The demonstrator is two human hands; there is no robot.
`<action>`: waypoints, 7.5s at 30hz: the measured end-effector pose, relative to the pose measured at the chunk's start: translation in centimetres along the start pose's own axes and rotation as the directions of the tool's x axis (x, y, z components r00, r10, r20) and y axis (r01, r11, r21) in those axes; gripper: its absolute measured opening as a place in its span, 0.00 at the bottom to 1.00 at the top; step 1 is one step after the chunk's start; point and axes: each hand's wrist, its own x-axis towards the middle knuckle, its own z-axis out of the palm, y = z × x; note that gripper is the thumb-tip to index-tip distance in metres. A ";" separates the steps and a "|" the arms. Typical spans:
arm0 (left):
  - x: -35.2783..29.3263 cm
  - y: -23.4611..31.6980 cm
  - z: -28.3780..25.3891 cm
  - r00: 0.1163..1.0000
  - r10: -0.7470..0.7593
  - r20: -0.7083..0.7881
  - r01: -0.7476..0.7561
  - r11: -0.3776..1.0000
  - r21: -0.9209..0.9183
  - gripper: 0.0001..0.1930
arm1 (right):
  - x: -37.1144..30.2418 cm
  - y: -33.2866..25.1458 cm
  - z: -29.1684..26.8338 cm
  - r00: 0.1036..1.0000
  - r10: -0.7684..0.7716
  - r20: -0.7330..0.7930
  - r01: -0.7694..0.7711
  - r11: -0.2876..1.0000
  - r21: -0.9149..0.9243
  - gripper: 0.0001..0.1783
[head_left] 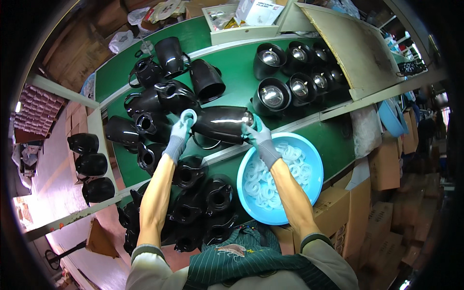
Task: The person repeatedly picks up black kettles, inserts a white circular gasket into the base, and places the assembled units into a cardboard box. The task is performed one at a time in a repetitive loop.
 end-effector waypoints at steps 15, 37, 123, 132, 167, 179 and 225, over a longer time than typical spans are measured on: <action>-31.5 21.4 3.1 0.275 0.866 0.417 -0.946 0.167 0.277 0.23 | -20.3 -1.6 -3.5 0.752 -0.021 0.659 -0.106 0.983 0.152 0.26; -37.0 27.4 9.4 0.037 0.895 0.444 -0.952 -0.104 0.288 0.16 | -23.9 -0.6 -8.1 0.856 -0.377 0.353 0.292 0.917 0.271 0.42; -32.0 10.5 32.8 0.876 0.259 0.407 -0.343 0.928 0.148 0.16 | -57.7 3.1 -39.6 0.498 -0.347 -0.794 -0.285 0.800 -0.528 0.44; -37.0 15.7 26.1 0.643 0.619 0.452 -0.750 0.629 0.205 0.19 | -39.7 -5.5 -19.1 0.906 -0.193 -0.377 0.295 0.927 0.233 0.48; 19.6 17.5 11.8 0.934 0.278 -0.224 0.076 0.457 0.886 0.47 | -20.5 -3.6 -13.2 0.951 0.163 -0.264 0.059 0.739 0.671 0.22; 2.8 22.4 12.6 0.928 0.361 -0.088 -0.358 0.805 -0.472 0.27 | -16.8 -1.7 -13.0 0.988 0.125 -0.087 -0.008 0.614 0.789 0.31; -11.5 15.9 18.5 0.914 0.406 -0.014 -0.404 0.912 0.071 0.38 | -5.1 -16.4 -2.6 0.747 -0.654 -0.123 0.665 0.739 0.112 0.23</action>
